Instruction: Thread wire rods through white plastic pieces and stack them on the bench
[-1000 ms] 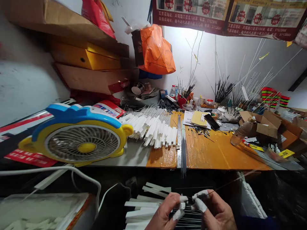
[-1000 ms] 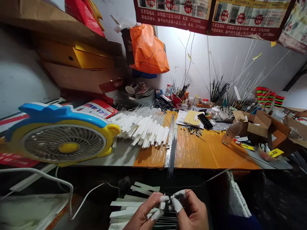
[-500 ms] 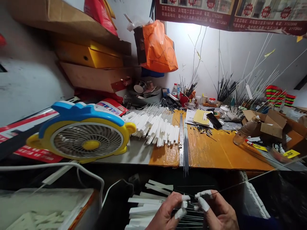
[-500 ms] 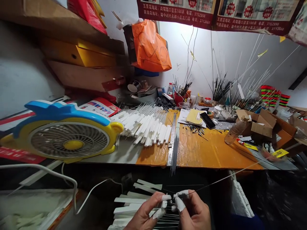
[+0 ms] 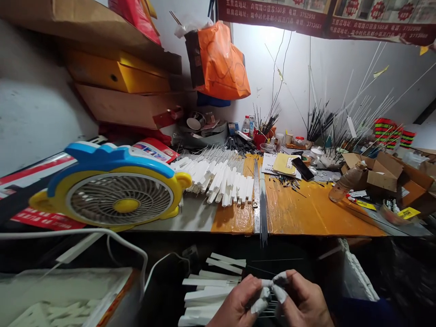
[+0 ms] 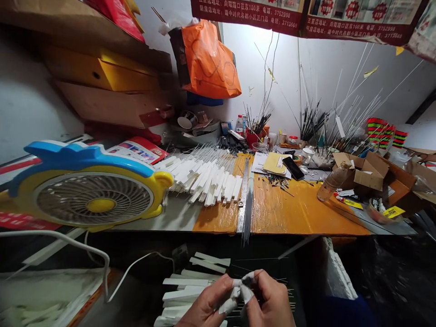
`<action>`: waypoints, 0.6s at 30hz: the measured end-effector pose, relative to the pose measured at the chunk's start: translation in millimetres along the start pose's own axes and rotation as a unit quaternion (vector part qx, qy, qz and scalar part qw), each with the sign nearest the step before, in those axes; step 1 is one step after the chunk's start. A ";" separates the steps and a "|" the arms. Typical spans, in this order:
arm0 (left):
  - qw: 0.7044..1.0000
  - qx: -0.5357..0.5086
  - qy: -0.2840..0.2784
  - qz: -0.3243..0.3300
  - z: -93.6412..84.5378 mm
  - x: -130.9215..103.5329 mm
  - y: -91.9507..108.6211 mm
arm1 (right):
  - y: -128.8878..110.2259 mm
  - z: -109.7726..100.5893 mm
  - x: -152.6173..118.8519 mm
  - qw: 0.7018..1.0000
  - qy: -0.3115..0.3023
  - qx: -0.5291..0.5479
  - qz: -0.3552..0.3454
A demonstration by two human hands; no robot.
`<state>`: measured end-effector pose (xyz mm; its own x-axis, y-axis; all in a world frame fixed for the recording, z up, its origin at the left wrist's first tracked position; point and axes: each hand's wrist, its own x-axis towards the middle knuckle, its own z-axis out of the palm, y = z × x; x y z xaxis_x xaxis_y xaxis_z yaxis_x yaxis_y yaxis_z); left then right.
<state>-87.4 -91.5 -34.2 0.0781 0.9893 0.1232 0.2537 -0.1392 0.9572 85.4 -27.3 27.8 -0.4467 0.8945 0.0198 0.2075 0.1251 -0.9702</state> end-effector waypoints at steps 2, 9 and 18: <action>1.000 -0.018 -0.010 -0.011 1.5 0.3 -0.1 | 0.5 -4.5 4.9 0.999 -0.025 0.020 0.031; 0.996 -0.033 -0.038 -0.076 -4.6 -1.1 9.0 | -1.4 -14.5 8.3 1.000 0.022 0.001 0.004; 0.993 -0.016 -0.078 -0.083 -8.7 5.7 15.3 | 25.9 -5.7 5.5 0.996 0.017 0.074 0.049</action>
<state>-91.5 -87.6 -16.6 0.1875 0.9792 -0.0770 0.2454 0.0293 0.9690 93.3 -16.6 4.1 -0.4000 0.9138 -0.0712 0.1171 -0.0261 -0.9928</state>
